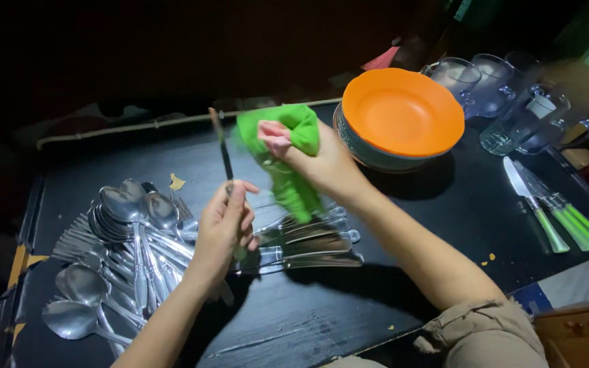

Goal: The recorder is wiping orange plates and a large amount of metal cutlery using a green cloth.

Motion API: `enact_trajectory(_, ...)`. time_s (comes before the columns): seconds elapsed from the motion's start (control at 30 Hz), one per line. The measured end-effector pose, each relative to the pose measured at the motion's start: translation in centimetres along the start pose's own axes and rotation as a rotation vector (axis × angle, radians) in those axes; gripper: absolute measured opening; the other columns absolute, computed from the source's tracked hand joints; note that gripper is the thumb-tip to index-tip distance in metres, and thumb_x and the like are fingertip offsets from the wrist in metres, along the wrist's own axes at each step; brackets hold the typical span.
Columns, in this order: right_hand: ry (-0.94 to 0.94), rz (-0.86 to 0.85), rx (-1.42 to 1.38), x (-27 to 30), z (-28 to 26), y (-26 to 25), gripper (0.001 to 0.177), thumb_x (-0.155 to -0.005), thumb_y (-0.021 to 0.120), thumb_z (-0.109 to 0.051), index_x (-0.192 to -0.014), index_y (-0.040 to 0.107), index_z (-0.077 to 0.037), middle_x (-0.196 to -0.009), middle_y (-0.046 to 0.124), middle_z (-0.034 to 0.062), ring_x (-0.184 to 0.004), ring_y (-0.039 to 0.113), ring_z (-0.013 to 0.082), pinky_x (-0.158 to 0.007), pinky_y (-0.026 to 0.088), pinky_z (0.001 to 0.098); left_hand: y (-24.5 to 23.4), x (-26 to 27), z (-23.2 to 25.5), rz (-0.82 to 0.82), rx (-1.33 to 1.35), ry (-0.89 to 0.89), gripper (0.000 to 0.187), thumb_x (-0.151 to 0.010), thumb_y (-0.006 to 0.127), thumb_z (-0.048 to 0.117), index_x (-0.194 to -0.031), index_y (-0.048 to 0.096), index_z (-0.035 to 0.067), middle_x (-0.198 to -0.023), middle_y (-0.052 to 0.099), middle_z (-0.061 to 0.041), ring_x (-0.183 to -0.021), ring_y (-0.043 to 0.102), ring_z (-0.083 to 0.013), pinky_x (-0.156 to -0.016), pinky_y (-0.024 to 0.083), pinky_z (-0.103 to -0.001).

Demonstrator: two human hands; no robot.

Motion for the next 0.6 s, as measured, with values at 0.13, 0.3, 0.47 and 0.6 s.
enact_trajectory(0.13,-0.036,-0.166,-0.271,0.5,2.1,5.4,0.036,-0.098,0.063,-0.022,-0.128,0.06,-0.002,-0.115,0.07,0.0053,-0.104,0.069,0.0144,-0.093,0.058,0.0325,1.5,1.5,1.1,0.02,-0.368,0.213,0.028,-0.106,0.06,0.025,-0.12,0.058,0.0,-0.085,0.059,-0.006,-0.074,0.058,-0.0197,-0.063,0.048,-0.038)
enact_trajectory(0.3,-0.005,-0.079,-0.438,0.6,4.4,5.9,0.025,-0.104,0.06,-0.013,-0.118,0.068,0.006,-0.114,0.073,0.011,-0.107,0.068,0.0166,-0.099,0.056,0.0332,3.8,2.1,3.6,0.19,-1.18,0.348,0.034,-0.09,0.057,0.008,-0.121,0.048,-0.003,-0.096,0.065,-0.03,-0.084,0.063,-0.0509,-0.071,0.048,-0.058)
enact_trajectory(0.47,0.005,0.057,-0.511,1.5,3.7,5.8,0.024,-0.105,0.061,-0.013,-0.118,0.068,0.006,-0.112,0.072,0.0098,-0.102,0.066,0.0154,-0.095,0.056,0.033,3.8,2.3,4.1,0.151,-1.15,0.404,0.028,-0.091,0.054,0.003,-0.119,0.05,0.0,-0.093,0.066,-0.029,-0.085,0.065,-0.0491,-0.071,0.05,-0.056)
enact_trajectory(0.6,0.022,0.092,-0.409,2.2,4.1,6.5,0.025,-0.104,0.06,-0.015,-0.117,0.07,0.003,-0.109,0.074,0.007,-0.102,0.067,0.0122,-0.094,0.056,0.03,3.1,2.1,3.8,0.132,-1.165,0.37,0.034,-0.089,0.06,0.006,-0.121,0.051,0.002,-0.083,0.067,-0.028,-0.079,0.067,-0.0475,-0.066,0.05,-0.055)
Point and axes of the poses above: each hand's wrist, its own x-axis away from the middle knuckle, its own y-axis out of the palm, z = x × y, the point moved 3 cm from there along -x, towards the middle knuckle
